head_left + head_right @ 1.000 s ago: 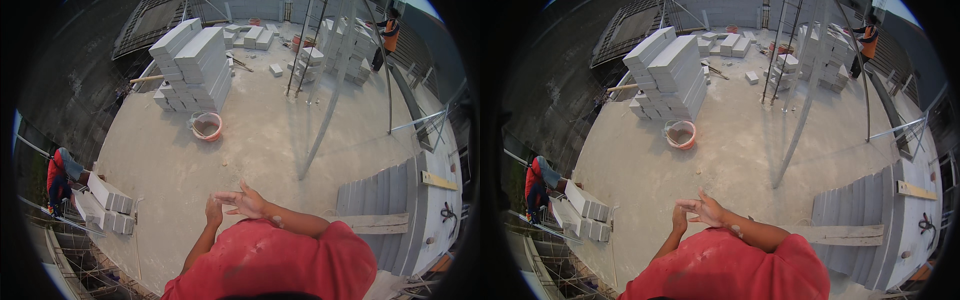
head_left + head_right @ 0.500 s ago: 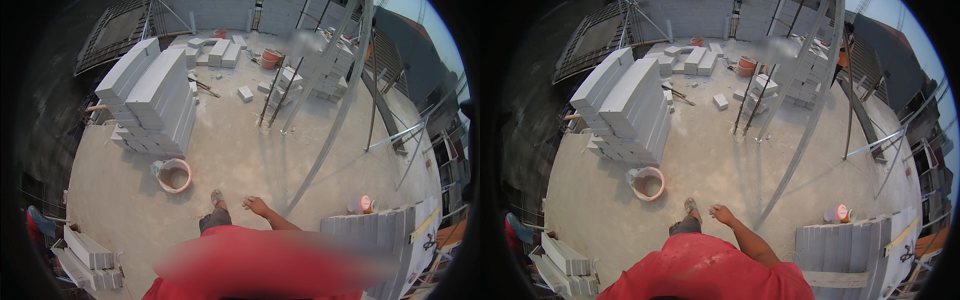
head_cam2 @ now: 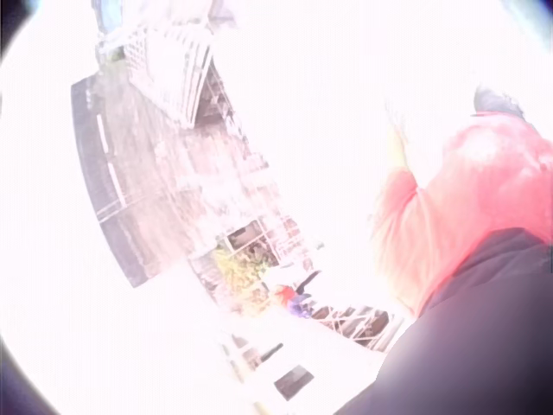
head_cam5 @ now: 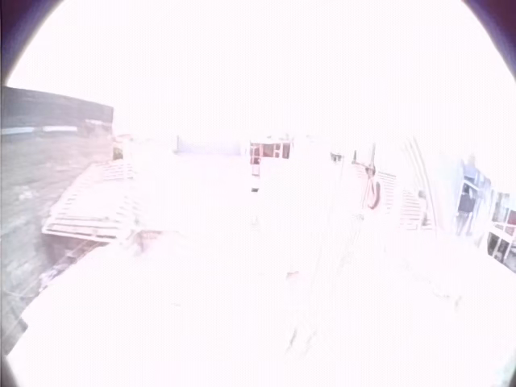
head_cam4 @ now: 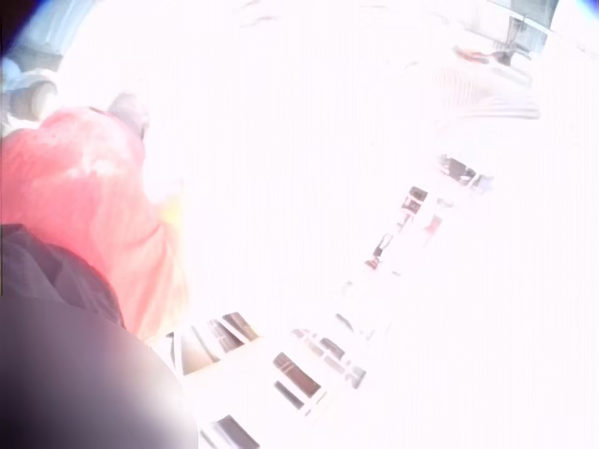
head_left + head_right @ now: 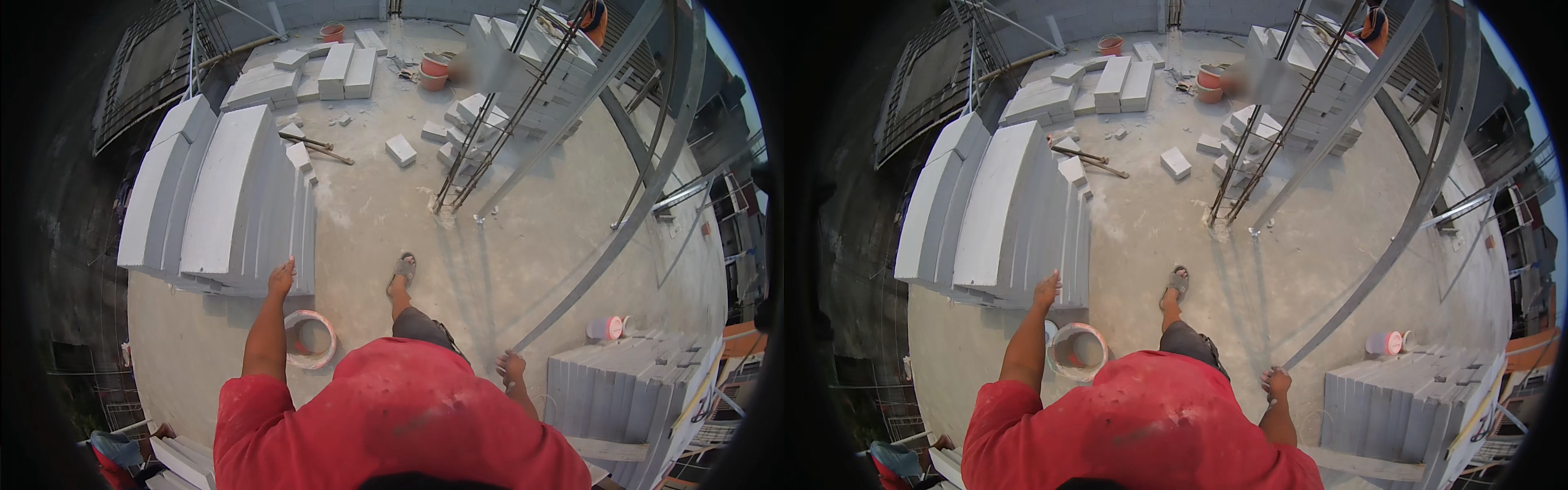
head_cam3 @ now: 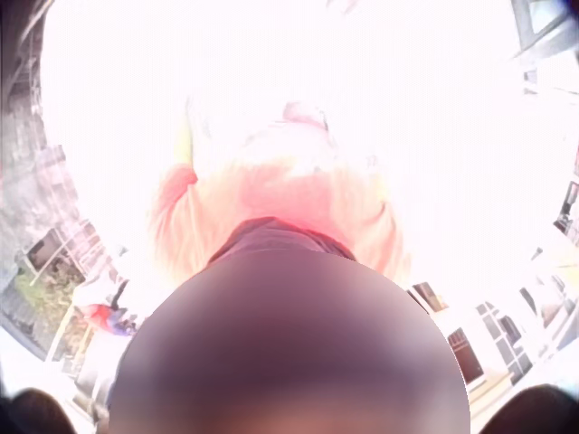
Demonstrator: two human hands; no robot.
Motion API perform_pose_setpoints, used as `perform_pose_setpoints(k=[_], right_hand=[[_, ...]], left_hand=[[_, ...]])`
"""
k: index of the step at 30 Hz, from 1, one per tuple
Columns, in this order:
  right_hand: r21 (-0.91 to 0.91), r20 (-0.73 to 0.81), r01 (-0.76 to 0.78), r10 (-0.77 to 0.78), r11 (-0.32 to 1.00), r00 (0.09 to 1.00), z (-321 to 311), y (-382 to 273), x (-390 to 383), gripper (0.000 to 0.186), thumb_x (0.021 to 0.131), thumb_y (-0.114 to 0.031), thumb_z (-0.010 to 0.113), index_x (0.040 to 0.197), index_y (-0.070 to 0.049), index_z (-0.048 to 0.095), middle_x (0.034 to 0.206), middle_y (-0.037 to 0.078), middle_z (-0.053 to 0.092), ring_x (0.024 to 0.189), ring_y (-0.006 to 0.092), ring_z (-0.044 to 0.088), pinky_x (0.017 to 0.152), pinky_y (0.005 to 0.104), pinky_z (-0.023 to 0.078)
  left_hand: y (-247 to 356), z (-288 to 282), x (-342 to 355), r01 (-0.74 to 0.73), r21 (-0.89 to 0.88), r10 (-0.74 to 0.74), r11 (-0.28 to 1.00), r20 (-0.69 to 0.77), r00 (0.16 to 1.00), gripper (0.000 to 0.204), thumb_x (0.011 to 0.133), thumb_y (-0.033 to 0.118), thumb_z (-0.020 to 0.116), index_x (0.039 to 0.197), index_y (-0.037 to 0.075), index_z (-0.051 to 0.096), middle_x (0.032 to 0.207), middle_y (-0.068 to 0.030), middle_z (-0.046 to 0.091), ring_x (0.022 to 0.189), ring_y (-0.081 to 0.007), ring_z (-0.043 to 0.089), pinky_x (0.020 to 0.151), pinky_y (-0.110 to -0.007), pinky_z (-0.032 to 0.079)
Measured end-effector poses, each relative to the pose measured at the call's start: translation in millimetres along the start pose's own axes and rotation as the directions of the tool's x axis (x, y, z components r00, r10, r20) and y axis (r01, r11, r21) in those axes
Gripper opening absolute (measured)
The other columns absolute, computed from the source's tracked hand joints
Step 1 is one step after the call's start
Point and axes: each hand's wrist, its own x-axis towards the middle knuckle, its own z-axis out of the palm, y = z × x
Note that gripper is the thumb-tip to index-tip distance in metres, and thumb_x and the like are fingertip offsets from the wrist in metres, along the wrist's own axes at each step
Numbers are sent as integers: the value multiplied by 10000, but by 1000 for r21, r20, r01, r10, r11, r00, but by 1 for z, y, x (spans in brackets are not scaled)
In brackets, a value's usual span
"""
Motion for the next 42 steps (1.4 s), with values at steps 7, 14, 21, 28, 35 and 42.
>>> perform_pose_setpoints(k=[7,14,21,28,35,42], right_hand=[[-742,635,624,-43,246,771,169,-39,72,395,935,-293,495,1274,-101,565,1114,151,663,961,278,648,815,447,491],[-593,418,145,149,792,896,352,-312,118,419,941,-324,512,1295,-103,544,1109,130,676,924,252,663,797,484,482],[-285,498,400,-222,871,838,555,-577,126,310,961,-298,507,1180,-96,592,996,98,694,835,192,661,697,376,497],[-328,431,118,37,937,902,666,-641,105,316,939,-311,554,1170,-98,588,991,104,692,816,201,659,701,390,498],[-277,161,-115,164,954,973,702,-672,108,337,920,-264,547,1182,-80,650,996,132,696,860,273,661,762,422,514],[-280,139,-326,374,903,917,754,-710,191,324,922,-285,537,1166,-89,620,973,116,684,822,261,646,726,437,490]], left_hand=[[12,77,46,523,-340,-464,781,244,851,770,894,718,423,1298,77,557,1227,-101,622,972,-242,600,791,-449,469],[-1,69,66,828,-79,-785,555,281,552,786,892,725,413,1327,82,541,1240,-107,617,990,-253,594,824,-470,448],[65,70,258,836,-77,-792,543,283,541,804,891,732,404,1355,87,524,1252,-113,612,1009,-265,588,858,-492,427],[322,78,575,515,-178,-444,839,324,835,769,867,707,484,1311,82,548,1211,-109,630,969,-237,606,856,-466,445],[519,62,760,174,-98,-129,980,354,926,660,873,621,567,1231,67,590,1096,-83,665,903,-184,621,785,-374,466],[477,74,834,528,-19,-490,849,344,801,702,862,573,604,1358,95,468,1206,-117,633,985,-260,615,834,-476,451]])
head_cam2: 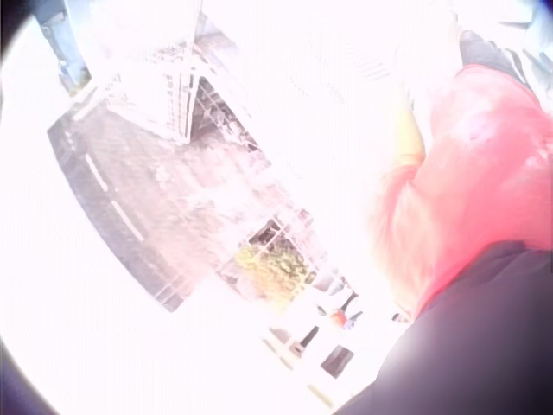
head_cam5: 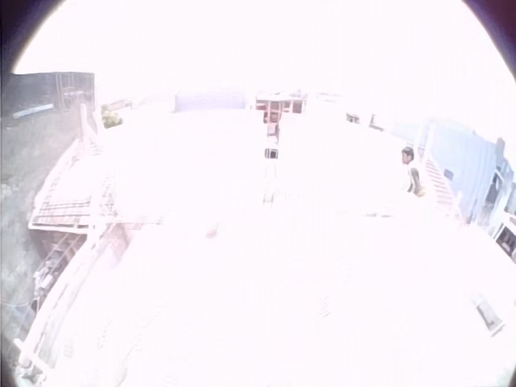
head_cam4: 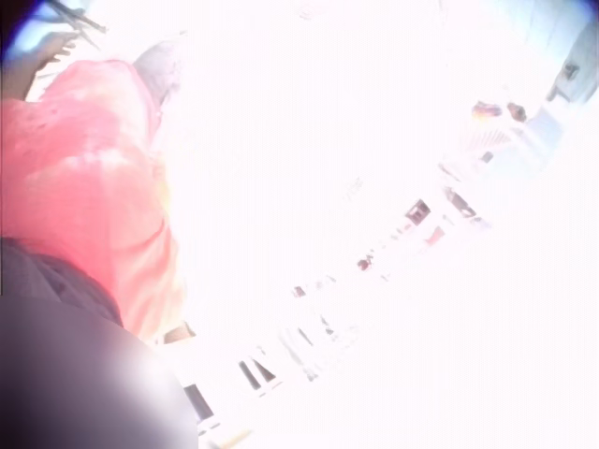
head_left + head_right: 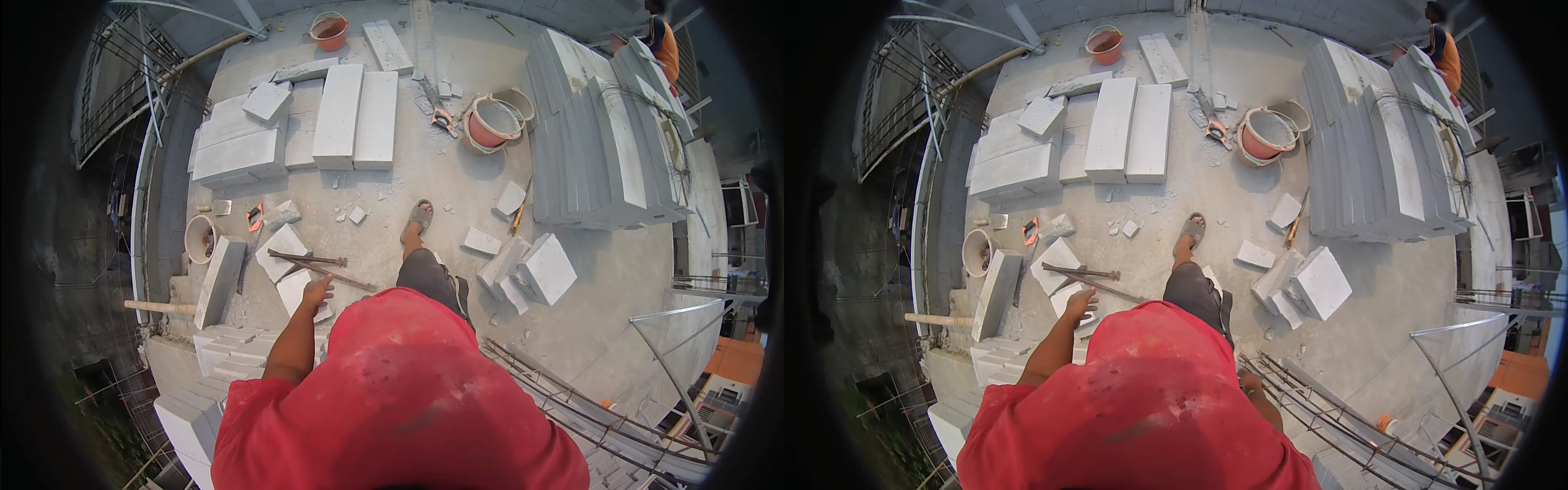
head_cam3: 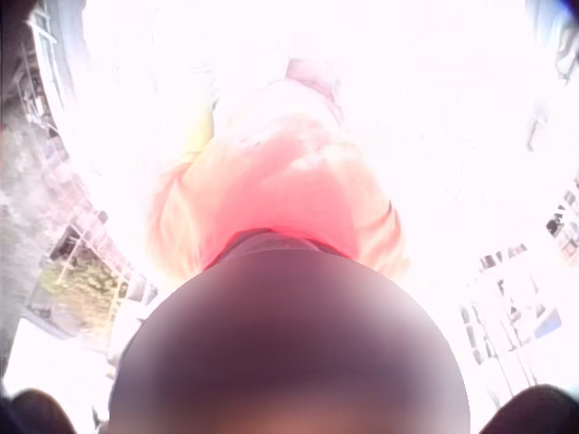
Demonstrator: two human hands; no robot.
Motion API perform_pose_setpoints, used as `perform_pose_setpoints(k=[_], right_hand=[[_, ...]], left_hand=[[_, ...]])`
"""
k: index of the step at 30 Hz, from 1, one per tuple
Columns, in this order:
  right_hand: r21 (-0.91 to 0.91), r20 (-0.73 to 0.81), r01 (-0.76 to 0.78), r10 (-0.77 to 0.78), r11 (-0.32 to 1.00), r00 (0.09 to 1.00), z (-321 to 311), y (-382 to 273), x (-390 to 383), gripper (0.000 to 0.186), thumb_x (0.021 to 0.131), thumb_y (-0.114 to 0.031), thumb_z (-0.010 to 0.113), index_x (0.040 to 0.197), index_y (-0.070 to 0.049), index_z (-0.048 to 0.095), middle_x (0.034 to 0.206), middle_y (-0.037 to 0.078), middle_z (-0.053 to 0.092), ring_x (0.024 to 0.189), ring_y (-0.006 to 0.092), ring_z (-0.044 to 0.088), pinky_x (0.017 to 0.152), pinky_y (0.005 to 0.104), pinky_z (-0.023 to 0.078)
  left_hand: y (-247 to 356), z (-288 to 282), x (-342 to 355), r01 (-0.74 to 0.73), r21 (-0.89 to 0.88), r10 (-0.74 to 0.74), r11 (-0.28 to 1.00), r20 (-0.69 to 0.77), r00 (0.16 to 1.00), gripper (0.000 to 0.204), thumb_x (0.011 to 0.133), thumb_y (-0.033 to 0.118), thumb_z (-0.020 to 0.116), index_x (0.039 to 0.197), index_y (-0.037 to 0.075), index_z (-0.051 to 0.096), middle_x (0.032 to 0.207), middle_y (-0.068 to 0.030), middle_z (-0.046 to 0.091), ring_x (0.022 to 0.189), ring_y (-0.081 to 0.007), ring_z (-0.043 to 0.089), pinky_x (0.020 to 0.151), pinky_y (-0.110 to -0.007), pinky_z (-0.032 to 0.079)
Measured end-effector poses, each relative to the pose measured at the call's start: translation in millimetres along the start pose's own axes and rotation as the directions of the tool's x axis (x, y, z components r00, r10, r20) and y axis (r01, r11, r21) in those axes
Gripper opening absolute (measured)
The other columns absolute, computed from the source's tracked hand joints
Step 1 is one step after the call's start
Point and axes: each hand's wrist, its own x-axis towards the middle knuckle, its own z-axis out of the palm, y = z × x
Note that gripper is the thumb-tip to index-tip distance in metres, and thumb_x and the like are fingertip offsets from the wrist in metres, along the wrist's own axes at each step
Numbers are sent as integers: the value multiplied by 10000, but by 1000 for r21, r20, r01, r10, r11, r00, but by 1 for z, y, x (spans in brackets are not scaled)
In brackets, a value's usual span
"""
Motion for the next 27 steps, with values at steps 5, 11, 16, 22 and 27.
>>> perform_pose_setpoints(k=[5,11,16,22,27], right_hand=[[-81,52,1,3,997,999,40,-181,42,317,923,-300,529,1155,-96,598,957,104,676,795,253,636,700,448,474],[20,80,535,-535,845,841,105,-524,30,294,962,-305,510,1180,-124,588,974,73,692,788,169,653,695,357,493],[-89,219,718,-690,690,690,168,-716,-10,304,970,-290,529,1171,-76,605,983,80,701,806,165,657,688,309,489],[-5,333,733,-690,680,643,234,-771,23,267,943,-184,582,1074,42,639,915,114,684,765,161,658,678,301,544],[64,13,231,-232,971,973,194,-722,82,254,952,-142,517,1110,30,615,956,115,686,789,177,663,627,282,527]], left_hand=[[-7,5,9,356,-31,-357,934,-57,932,608,905,485,582,1362,100,470,1216,-115,626,1020,-266,613,834,-465,452],[125,29,53,304,-227,-338,925,-128,932,568,916,452,578,1340,88,481,1210,-114,627,1021,-256,609,853,-461,454],[347,69,126,-61,-171,38,983,-133,990,517,925,414,580,1298,65,502,1196,-114,633,1006,-232,610,855,-429,455],[567,167,227,-324,298,304,898,111,946,488,893,446,624,1156,35,633,1076,-103,687,957,-230,647,827,-318,482],[652,256,288,-369,721,209,586,305,929,802,814,566,645,1364,0,502,1339,-252,536,1294,-365,479,1091,-399,359]])
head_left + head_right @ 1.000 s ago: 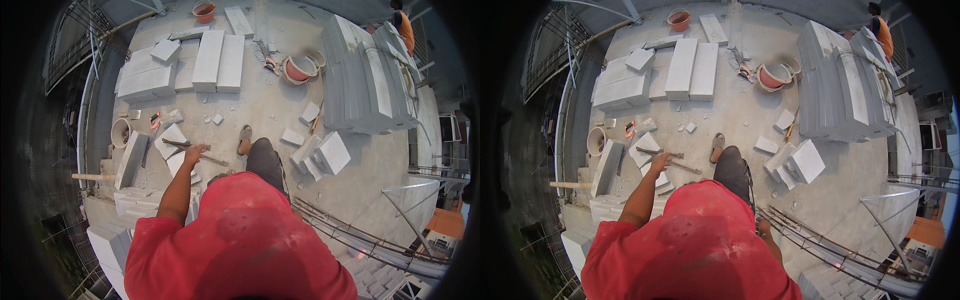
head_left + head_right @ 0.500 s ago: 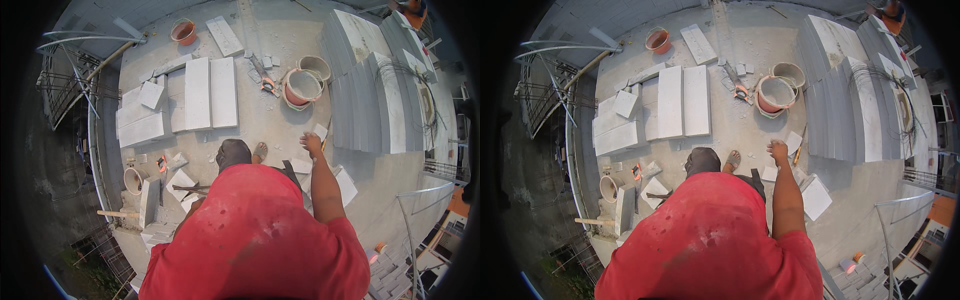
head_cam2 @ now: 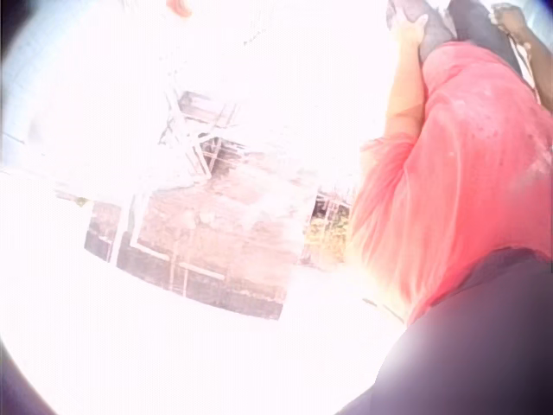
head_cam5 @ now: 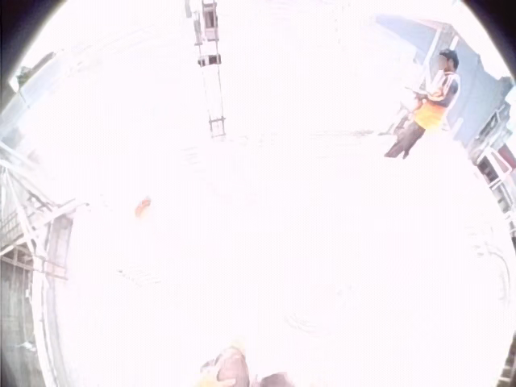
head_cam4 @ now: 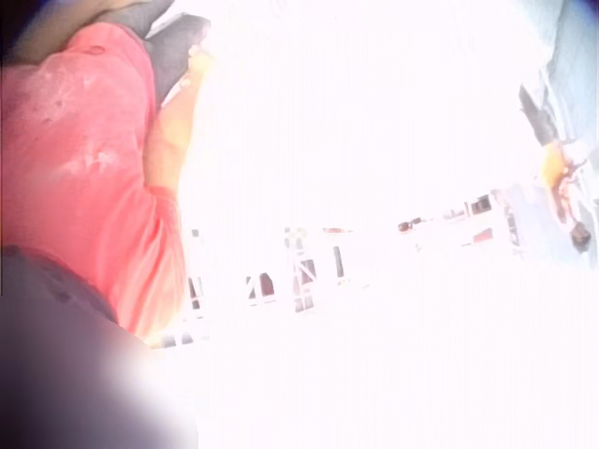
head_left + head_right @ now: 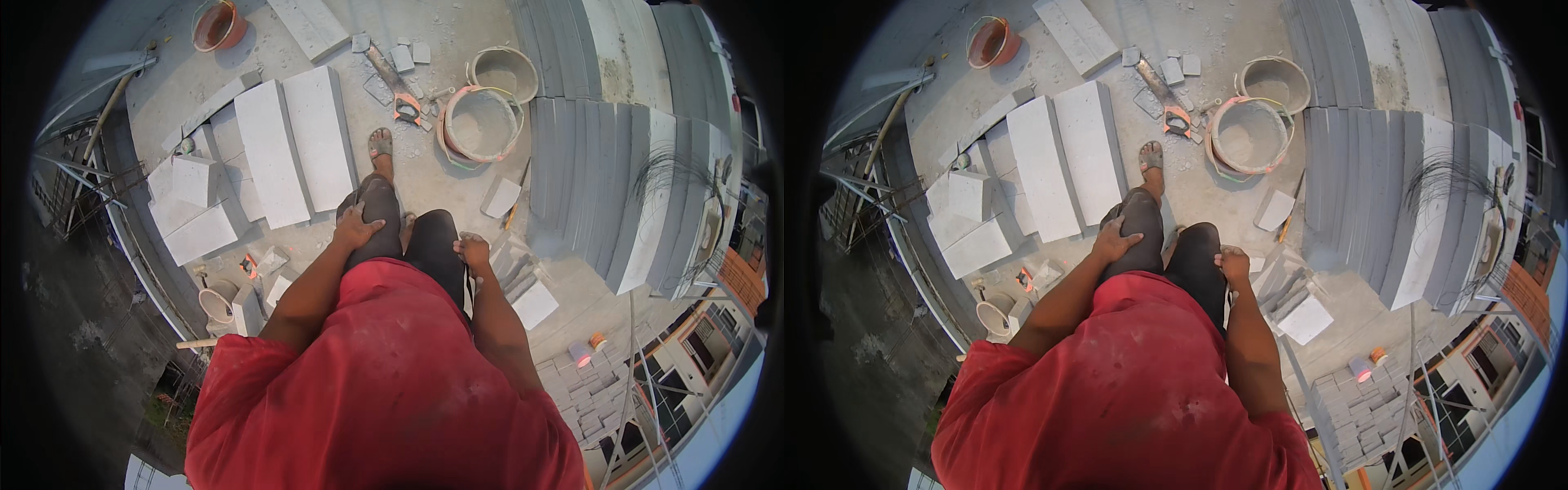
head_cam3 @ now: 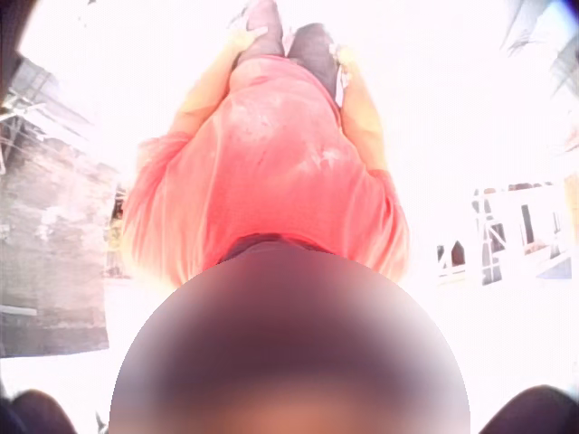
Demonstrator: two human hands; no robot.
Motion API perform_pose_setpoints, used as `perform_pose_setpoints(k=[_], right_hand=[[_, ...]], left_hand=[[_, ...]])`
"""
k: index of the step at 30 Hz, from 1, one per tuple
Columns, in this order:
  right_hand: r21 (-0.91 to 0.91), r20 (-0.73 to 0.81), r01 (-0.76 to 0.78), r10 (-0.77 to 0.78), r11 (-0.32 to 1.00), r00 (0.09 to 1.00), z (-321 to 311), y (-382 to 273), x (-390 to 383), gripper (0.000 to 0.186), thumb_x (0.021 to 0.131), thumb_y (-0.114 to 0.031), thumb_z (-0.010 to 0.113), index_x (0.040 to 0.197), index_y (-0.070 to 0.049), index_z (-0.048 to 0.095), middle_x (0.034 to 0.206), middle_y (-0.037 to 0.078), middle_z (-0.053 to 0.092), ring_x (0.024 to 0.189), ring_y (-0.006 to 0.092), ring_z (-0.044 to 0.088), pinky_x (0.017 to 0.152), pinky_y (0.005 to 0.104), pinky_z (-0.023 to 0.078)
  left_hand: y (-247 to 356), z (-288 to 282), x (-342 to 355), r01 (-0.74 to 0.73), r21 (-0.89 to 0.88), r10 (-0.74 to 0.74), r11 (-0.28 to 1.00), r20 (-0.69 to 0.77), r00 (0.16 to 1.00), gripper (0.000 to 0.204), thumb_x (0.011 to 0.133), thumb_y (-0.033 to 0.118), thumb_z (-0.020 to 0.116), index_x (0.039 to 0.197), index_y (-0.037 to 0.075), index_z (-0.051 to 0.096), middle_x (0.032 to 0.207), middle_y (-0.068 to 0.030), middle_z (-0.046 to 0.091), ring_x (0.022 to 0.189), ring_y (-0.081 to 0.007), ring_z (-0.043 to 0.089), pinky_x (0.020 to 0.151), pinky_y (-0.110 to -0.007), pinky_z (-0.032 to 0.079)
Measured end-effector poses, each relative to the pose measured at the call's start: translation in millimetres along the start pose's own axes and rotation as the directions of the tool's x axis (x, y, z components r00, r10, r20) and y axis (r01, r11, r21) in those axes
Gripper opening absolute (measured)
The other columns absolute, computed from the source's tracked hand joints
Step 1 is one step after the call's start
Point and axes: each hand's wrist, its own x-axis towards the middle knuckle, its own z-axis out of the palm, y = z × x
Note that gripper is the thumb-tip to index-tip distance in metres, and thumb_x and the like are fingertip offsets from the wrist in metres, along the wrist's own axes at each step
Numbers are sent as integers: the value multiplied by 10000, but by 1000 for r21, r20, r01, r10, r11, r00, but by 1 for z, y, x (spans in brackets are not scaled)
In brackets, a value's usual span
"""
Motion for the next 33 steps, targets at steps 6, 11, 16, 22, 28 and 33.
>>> perform_pose_setpoints(k=[6,11,16,22,28,33], right_hand=[[-53,-91,-189,184,981,979,-95,-57,-12,444,971,-301,468,1340,-56,501,1150,124,649,1015,230,615,847,376,472],[-176,-9,49,-51,983,999,-111,-150,-2,447,966,-360,516,1301,-66,540,1102,110,659,941,225,641,772,351,499],[-519,191,125,-27,845,981,-131,-217,36,482,963,-389,506,1324,-70,520,1161,124,640,984,240,634,781,367,487],[-656,267,211,-39,725,963,-184,-283,76,530,951,-395,487,1373,-76,466,1245,158,610,1062,270,610,822,410,460],[-753,222,192,-32,629,975,-186,-325,101,544,942,-395,488,1377,-70,452,1297,163,579,1135,294,581,852,445,451],[-665,403,405,-155,628,902,-109,-325,70,536,946,-379,499,1378,-64,445,1279,170,587,1137,303,585,868,439,452]], left_hand=[[14,-40,25,65,-116,-42,991,195,980,790,813,563,649,1411,77,473,1425,-220,468,1335,-349,435,1103,-415,348],[31,-22,15,110,-335,-136,936,-55,989,703,841,561,625,1355,91,533,1329,-226,553,1243,-355,527,1060,-395,393],[15,51,-41,17,-803,-420,596,-294,858,655,889,561,579,1238,6,590,1016,-147,669,958,-225,623,887,-297,466],[-10,245,-157,662,-710,-663,242,378,647,603,932,554,463,1001,9,712,975,-176,710,839,-308,691,734,-440,550],[21,409,-175,624,-764,-789,168,276,549,468,878,460,535,1022,56,723,1058,-174,695,955,-302,677,813,-422,535],[1,482,-196,631,-757,-837,169,227,497,379,833,382,596,1041,96,733,1127,-172,682,1052,-297,665,878,-406,522]])
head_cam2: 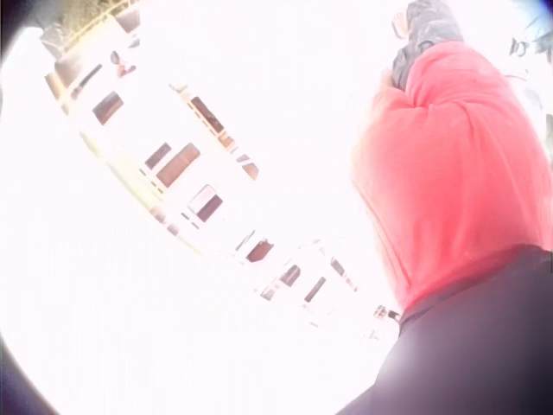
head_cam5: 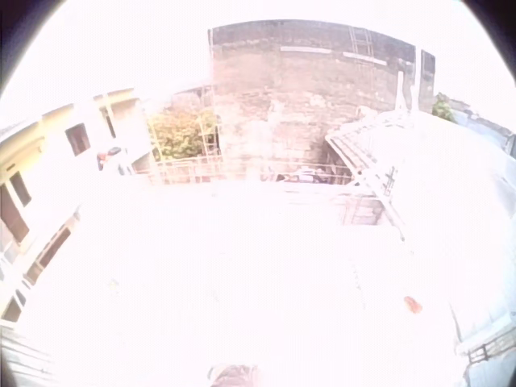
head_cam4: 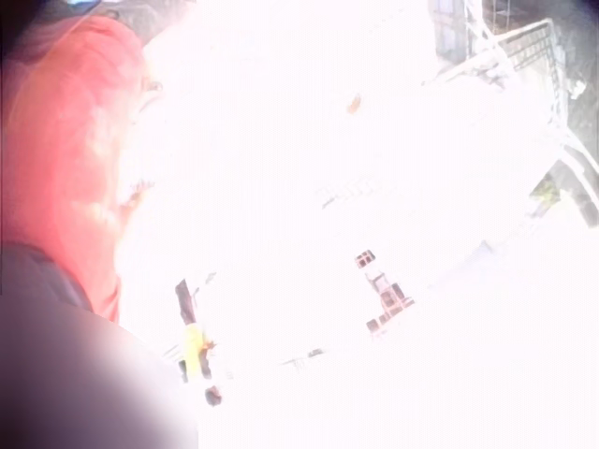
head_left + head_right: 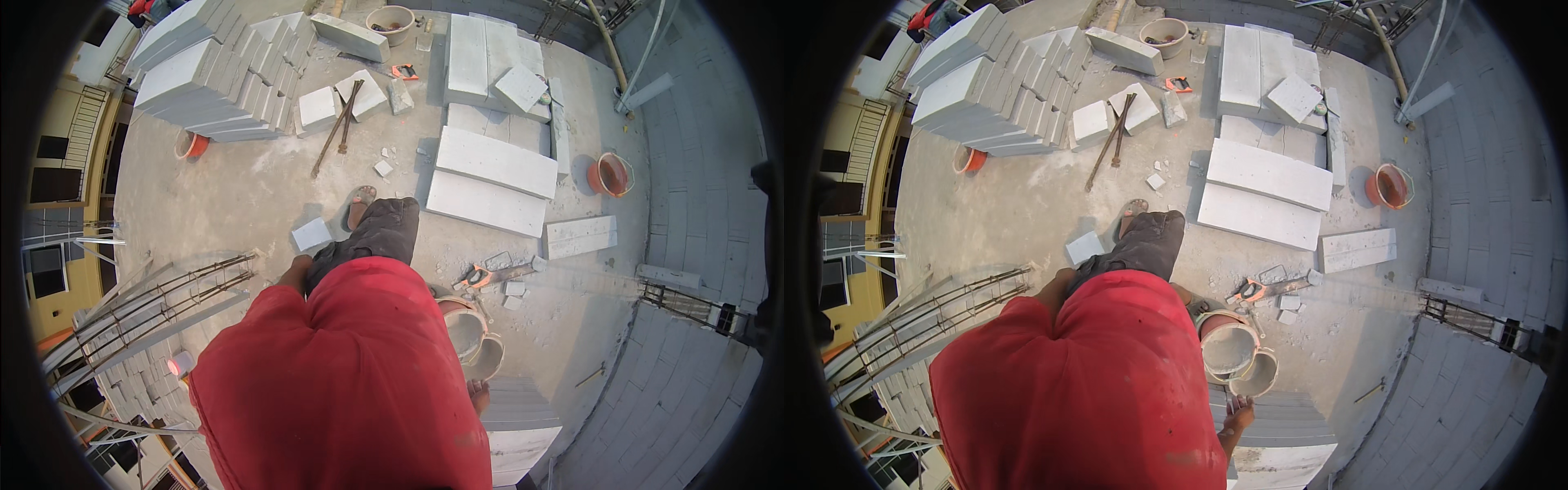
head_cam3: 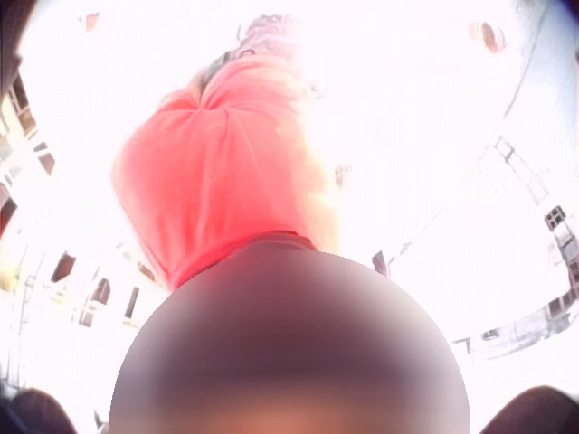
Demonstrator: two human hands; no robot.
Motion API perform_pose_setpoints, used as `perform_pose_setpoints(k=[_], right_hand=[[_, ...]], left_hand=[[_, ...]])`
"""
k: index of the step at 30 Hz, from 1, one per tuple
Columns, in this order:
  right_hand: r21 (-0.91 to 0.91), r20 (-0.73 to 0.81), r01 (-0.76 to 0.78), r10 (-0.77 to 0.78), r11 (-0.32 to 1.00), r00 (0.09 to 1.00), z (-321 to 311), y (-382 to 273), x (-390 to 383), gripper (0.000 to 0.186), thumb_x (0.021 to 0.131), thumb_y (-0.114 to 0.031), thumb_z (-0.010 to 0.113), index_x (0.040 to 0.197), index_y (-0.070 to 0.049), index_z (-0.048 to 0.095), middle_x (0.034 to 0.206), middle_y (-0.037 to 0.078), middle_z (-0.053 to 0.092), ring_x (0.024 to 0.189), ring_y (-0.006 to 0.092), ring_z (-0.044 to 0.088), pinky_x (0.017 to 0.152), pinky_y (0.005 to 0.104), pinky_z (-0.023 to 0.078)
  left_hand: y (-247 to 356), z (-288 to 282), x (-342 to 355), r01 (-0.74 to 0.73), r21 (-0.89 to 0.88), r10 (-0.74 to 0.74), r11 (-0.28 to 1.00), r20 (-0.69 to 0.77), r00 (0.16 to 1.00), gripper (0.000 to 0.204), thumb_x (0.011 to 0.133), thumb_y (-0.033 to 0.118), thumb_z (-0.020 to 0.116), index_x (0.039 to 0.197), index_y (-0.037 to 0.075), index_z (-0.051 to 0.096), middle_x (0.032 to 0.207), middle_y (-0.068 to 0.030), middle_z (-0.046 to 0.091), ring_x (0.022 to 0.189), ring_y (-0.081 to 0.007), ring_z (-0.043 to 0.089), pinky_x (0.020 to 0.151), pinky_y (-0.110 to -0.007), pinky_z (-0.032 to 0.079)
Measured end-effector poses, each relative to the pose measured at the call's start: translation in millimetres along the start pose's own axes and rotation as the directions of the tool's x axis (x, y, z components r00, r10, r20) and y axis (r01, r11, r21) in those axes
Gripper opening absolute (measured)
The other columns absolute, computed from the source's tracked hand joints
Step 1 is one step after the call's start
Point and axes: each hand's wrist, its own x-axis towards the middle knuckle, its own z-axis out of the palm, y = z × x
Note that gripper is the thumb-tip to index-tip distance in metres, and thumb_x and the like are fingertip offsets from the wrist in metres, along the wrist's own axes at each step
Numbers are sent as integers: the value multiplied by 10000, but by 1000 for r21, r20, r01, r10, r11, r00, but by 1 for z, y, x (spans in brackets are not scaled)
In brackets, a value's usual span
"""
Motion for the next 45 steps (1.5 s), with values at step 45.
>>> perform_pose_setpoints(k=[45], right_hand=[[-646,698,662,56,-381,714,1485,-265,240,549,830,-358,674,1285,-80,544,1283,211,574,1179,354,572,995,430,465]], left_hand=[[161,-317,518,132,-510,-376,-850,764,524,666,909,590,528,1406,158,428,1302,-70,562,1114,-235,545,925,-394,426]])
